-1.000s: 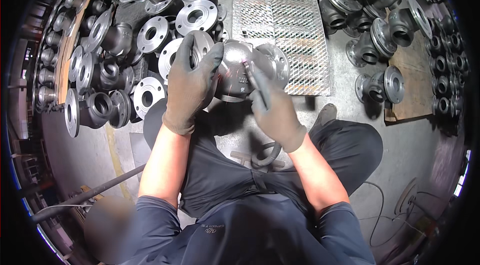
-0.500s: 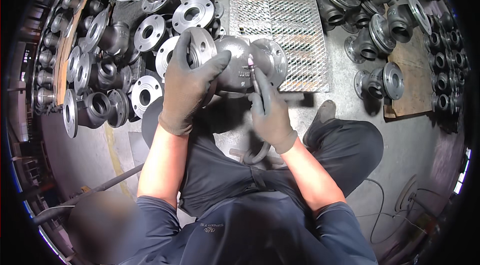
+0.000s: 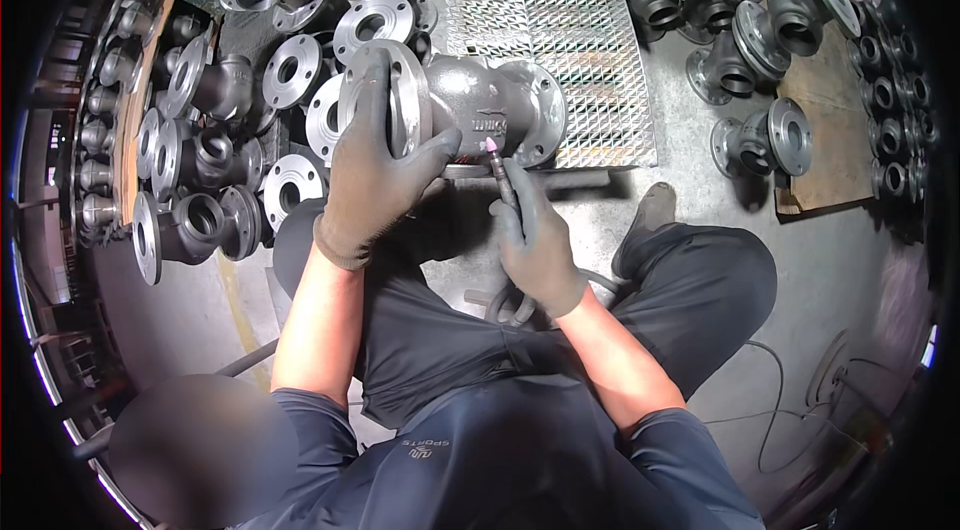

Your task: Inspecting and grinding metal valve bodies to remove burrs or imperfections.

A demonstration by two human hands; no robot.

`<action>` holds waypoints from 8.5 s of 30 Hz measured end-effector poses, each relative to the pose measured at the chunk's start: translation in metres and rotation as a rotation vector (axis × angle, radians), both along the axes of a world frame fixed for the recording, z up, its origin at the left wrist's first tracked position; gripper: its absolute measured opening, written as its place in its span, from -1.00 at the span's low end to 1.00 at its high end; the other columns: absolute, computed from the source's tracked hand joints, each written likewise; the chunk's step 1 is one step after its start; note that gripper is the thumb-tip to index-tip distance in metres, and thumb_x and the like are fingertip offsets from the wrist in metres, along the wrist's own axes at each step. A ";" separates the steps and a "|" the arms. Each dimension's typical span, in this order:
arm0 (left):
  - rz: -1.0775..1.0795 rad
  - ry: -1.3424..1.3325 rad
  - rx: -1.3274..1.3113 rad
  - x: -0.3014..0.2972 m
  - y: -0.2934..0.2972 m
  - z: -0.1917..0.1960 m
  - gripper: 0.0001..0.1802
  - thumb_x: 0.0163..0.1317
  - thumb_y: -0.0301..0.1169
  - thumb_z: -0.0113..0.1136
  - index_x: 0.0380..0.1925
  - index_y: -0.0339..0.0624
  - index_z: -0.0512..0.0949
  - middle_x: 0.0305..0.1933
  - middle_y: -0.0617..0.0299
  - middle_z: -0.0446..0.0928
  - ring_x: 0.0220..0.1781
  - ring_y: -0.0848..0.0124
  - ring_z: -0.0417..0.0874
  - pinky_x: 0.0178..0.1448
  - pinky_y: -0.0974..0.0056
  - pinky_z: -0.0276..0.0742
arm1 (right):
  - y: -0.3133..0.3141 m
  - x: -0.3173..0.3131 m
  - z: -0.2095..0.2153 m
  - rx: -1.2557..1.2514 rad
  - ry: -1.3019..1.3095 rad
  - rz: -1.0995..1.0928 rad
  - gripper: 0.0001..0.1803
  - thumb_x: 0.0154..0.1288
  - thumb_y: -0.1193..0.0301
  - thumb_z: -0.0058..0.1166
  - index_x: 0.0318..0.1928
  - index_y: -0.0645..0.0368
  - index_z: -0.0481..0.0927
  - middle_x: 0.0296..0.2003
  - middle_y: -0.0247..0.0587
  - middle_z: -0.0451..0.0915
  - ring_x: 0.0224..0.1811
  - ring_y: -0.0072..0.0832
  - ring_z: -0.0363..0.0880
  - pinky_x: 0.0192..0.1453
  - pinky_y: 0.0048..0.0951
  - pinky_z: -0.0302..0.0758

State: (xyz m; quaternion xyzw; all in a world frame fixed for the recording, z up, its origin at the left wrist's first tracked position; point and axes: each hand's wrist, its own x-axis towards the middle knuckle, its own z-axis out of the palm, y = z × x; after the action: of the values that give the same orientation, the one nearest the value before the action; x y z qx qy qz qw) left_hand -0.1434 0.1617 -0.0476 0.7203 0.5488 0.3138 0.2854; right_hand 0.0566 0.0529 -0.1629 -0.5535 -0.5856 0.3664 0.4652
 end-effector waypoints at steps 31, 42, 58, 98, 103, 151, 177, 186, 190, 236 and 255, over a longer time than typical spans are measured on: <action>0.126 -0.002 -0.024 -0.008 0.007 -0.004 0.21 0.30 -0.25 0.65 0.77 -0.56 0.14 0.57 -0.19 0.58 0.44 0.26 0.71 0.55 0.19 0.58 | 0.011 0.008 -0.022 0.053 -0.087 -0.028 -0.31 0.62 0.53 0.11 0.70 0.24 0.38 0.17 0.34 0.72 0.14 0.25 0.76 0.25 0.05 0.71; -0.205 0.219 0.207 -0.005 -0.001 -0.002 0.33 0.08 -0.40 0.62 0.82 -0.39 0.07 0.32 -0.43 0.63 0.20 -0.33 0.71 0.35 -0.10 0.67 | 0.018 0.057 -0.046 -0.313 0.053 -0.176 -0.39 0.62 0.48 0.17 0.61 0.26 0.52 0.07 0.24 0.81 0.03 -0.08 0.85 0.21 -0.13 0.72; 0.251 -0.114 -0.128 -0.006 0.003 0.009 0.35 0.07 0.01 0.77 0.66 -0.66 0.28 0.56 -0.41 0.57 0.58 -0.02 0.66 0.65 0.06 0.52 | 0.019 0.040 -0.038 -0.317 -0.019 -0.149 -0.37 0.58 0.53 0.16 0.62 0.20 0.51 0.19 0.32 0.78 0.13 0.17 0.85 0.25 -0.01 0.73; 0.296 -0.405 -0.374 -0.011 -0.013 0.022 0.24 0.26 -0.17 0.68 0.73 -0.63 0.18 0.43 -0.19 0.64 0.38 0.26 0.71 0.48 0.19 0.62 | -0.002 0.069 -0.024 -0.311 -0.171 0.039 -0.42 0.58 0.50 0.17 0.55 0.17 0.57 0.15 0.38 0.78 0.22 0.31 0.77 0.32 0.09 0.69; 0.266 -0.332 -0.284 -0.016 -0.010 0.016 0.25 0.26 -0.17 0.68 0.72 -0.66 0.17 0.51 -0.28 0.60 0.47 0.19 0.69 0.52 0.18 0.61 | 0.005 0.066 -0.014 -0.446 -0.098 -0.013 -0.45 0.57 0.51 0.16 0.52 0.18 0.59 0.13 0.40 0.78 0.20 0.32 0.77 0.29 0.13 0.69; 0.426 -0.281 -0.252 0.001 0.064 0.023 0.14 0.31 0.02 0.65 0.58 -0.70 0.40 0.29 -0.25 0.75 0.22 0.22 0.77 0.37 0.21 0.64 | 0.077 0.016 -0.055 -0.151 -0.012 -0.189 -0.31 0.57 0.58 0.11 0.67 0.24 0.43 0.33 0.40 0.70 0.35 0.31 0.71 0.44 0.11 0.63; 0.379 -0.245 -0.298 0.005 0.058 0.032 0.17 0.36 0.09 0.59 0.62 -0.69 0.35 0.34 -0.22 0.69 0.28 0.23 0.72 0.40 0.23 0.60 | 0.091 0.020 -0.067 -0.046 -0.046 -0.177 -0.32 0.55 0.58 0.10 0.64 0.24 0.46 0.40 0.36 0.68 0.40 0.27 0.71 0.47 0.04 0.66; 0.388 -0.282 -0.306 0.001 0.059 0.028 0.17 0.36 0.05 0.61 0.65 -0.68 0.33 0.34 -0.19 0.68 0.26 0.26 0.72 0.38 0.26 0.60 | 0.083 0.014 -0.072 -0.053 -0.079 -0.187 -0.28 0.51 0.60 0.09 0.67 0.22 0.44 0.38 0.37 0.68 0.39 0.27 0.71 0.46 0.05 0.66; 0.379 -0.242 -0.257 -0.006 0.062 0.023 0.18 0.33 0.03 0.63 0.64 -0.69 0.32 0.34 -0.25 0.70 0.25 0.22 0.75 0.40 0.21 0.63 | 0.085 0.007 -0.057 -0.116 -0.069 -0.172 -0.31 0.56 0.61 0.08 0.66 0.33 0.43 0.41 0.38 0.67 0.50 0.21 0.67 0.57 -0.06 0.59; -0.981 0.721 0.318 0.268 0.155 -0.078 -0.40 0.04 -0.33 0.65 0.17 -0.07 0.79 0.16 0.10 0.84 0.32 -0.02 0.79 0.55 -0.09 0.55 | 0.021 0.184 0.163 -0.153 0.197 -0.606 -0.28 0.57 0.66 -0.02 0.71 0.27 0.43 -0.09 -0.13 0.80 -0.47 -0.77 0.51 -0.43 -0.63 0.41; 0.272 -0.482 -0.303 0.077 -0.004 -0.178 0.14 0.30 -0.30 0.60 0.75 -0.47 0.18 0.44 -0.35 0.65 0.40 0.01 0.76 0.47 0.12 0.67 | 0.029 0.155 0.125 -0.086 0.095 -0.409 -0.33 0.63 0.60 0.05 0.69 0.36 0.39 -0.04 -0.12 0.82 -0.44 -0.76 0.50 -0.37 -0.60 0.44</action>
State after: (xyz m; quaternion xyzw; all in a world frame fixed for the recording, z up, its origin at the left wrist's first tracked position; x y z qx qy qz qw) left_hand -0.0666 0.1581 -0.2261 0.4945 0.5973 0.4252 0.4668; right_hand 0.2121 0.0818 -0.0383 -0.6623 -0.4224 0.3145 0.5329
